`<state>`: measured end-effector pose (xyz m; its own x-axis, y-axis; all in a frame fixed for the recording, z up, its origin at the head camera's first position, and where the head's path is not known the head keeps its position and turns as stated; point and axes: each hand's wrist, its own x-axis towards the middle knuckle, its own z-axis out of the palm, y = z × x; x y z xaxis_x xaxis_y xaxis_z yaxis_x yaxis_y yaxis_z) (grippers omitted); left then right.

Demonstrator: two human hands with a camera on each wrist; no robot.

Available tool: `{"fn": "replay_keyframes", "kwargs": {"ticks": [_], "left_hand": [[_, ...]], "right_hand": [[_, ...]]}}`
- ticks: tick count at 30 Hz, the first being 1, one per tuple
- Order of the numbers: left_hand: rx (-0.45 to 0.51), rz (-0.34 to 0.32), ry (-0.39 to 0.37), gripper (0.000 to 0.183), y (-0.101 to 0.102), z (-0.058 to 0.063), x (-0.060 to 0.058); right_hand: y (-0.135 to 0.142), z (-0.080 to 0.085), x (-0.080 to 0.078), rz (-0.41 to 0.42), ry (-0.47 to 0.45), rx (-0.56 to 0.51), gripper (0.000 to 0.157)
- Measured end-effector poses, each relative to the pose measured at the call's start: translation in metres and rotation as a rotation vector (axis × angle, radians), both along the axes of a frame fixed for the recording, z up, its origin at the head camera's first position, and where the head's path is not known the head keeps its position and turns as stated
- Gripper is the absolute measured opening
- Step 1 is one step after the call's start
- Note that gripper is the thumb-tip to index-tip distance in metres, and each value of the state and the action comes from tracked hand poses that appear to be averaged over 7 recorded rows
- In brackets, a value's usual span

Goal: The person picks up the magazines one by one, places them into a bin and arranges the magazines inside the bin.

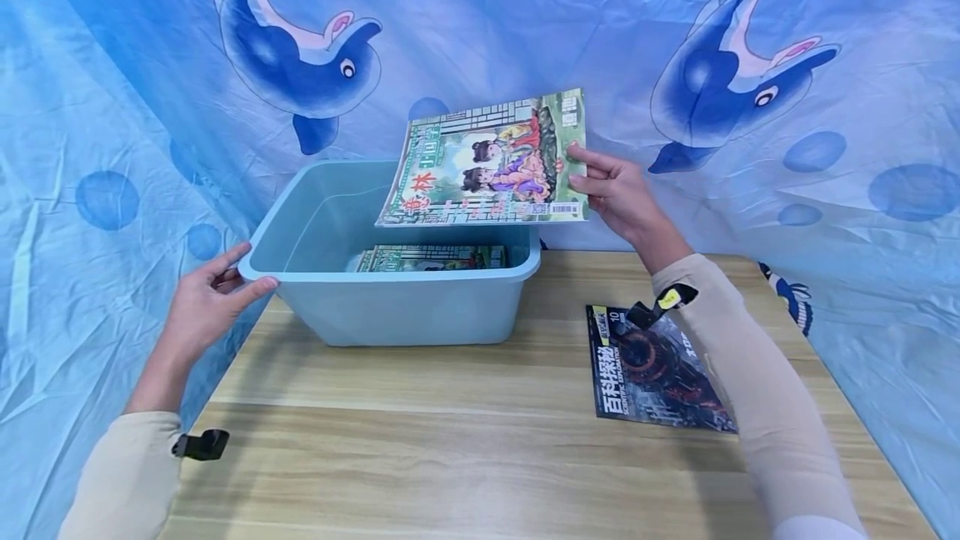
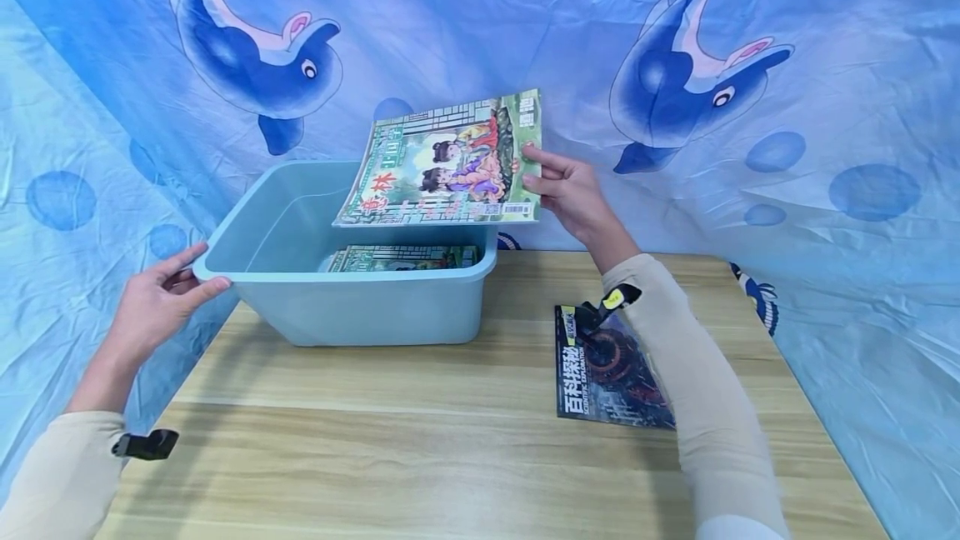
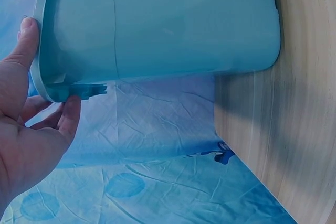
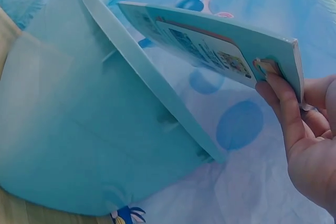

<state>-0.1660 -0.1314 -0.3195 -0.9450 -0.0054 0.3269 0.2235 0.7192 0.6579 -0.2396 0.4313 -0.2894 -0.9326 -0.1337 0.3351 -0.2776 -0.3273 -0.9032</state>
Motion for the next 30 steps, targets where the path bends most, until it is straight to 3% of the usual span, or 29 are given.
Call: {"fn": "replay_keyframes", "kwargs": {"ticks": [12,15,18,30], "left_hand": [[0.004,0.015,-0.016,0.085,0.002,0.001,-0.001],[0.005,0.02,-0.014,0.085,0.001,0.001,0.0],[-0.016,0.017,-0.027,0.085,0.009,0.011,-0.002],[-0.006,0.025,-0.045,0.086,0.011,0.012,-0.002]], "right_hand": [[-0.034,0.002,-0.019,0.062,-0.006,0.023,0.054],[-0.044,0.004,-0.021,0.08,-0.015,0.011,0.054],[-0.043,0.006,-0.019,0.083,-0.021,0.02,0.055],[-0.082,0.016,-0.026,0.074,-0.044,0.099,0.05]]}}
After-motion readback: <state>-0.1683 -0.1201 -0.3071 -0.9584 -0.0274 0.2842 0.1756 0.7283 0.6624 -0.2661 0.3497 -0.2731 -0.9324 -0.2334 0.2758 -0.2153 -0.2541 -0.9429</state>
